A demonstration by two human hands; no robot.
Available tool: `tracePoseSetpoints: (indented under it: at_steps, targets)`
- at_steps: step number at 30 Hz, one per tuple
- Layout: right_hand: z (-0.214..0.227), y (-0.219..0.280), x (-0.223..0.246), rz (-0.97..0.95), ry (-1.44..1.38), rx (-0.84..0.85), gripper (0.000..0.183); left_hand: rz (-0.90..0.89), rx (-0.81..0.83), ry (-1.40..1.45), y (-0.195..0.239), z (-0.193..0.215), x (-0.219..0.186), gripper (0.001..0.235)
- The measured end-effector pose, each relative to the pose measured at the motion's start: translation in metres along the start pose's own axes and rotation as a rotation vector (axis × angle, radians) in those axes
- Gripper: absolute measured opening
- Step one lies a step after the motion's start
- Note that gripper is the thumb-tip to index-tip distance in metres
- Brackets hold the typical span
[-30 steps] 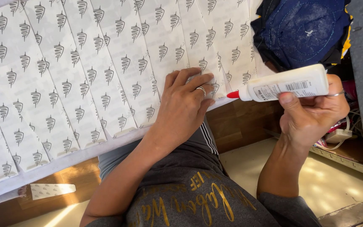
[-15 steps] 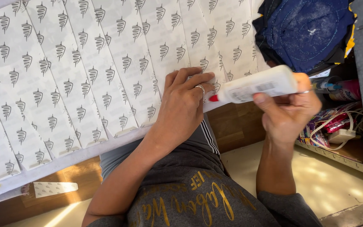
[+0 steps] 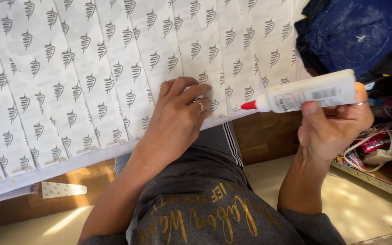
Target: The person applies glue from a bottle to the edges of printed paper sheets and folds them to assemble bags, then stacks the finished bags together.
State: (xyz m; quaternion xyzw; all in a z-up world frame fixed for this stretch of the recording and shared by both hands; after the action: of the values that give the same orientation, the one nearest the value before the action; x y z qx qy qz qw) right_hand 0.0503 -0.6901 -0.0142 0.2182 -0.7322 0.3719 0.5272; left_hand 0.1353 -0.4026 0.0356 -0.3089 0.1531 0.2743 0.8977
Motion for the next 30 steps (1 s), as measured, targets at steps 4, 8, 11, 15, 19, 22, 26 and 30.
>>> tracePoseSetpoints:
  at_steps: [4, 8, 11, 15, 19, 22, 26, 30]
  targets:
    - [-0.022, 0.009, 0.005, -0.016, 0.039, 0.11, 0.049, 0.015, 0.075, 0.04, 0.008, -0.001, 0.0, 0.023]
    - [-0.038, 0.016, 0.016, -0.023, 0.146, 0.281, 0.05, 0.022, 0.137, 0.008, 0.013, -0.004, 0.002, 0.047]
    - [-0.054, 0.022, 0.024, -0.014, 0.229, 0.302, 0.051, 0.031, 0.168, -0.005, 0.016, -0.005, 0.003, 0.059]
    - [-0.066, 0.033, 0.016, -0.09, 0.208, 0.321, 0.052, 0.027, 0.153, 0.003, 0.016, -0.004, 0.003, 0.065]
    - [-0.061, 0.03, 0.016, -0.089, 0.234, 0.334, 0.049, 0.034, 0.107, 0.027, 0.015, -0.002, 0.003, 0.051]
    - [-0.043, 0.016, 0.014, -0.013, 0.178, 0.308, 0.048, 0.056, 0.059, 0.067, 0.016, -0.003, 0.003, 0.038]
    - [-0.02, 0.012, 0.011, -0.008, 0.093, 0.2, 0.051, 0.111, -0.011, 0.121, 0.019, -0.009, 0.004, 0.031]
    - [-0.038, 0.023, 0.01, 0.023, 0.078, 0.255, 0.049, 0.163, -0.002, 0.155, 0.019, -0.011, 0.005, 0.028]
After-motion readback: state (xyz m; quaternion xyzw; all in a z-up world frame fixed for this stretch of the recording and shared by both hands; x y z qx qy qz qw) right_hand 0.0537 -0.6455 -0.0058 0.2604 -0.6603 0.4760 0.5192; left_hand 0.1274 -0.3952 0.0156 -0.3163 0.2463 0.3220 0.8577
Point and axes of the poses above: each hand's wrist, its own y-axis away from the middle knuckle, its own z-axis out of the back of the hand, x = y × z, the point moved 3 cm from there along -y, towards the middle knuckle, and after that the axes turned 4 degrees about -z, right-handed, at the moved point
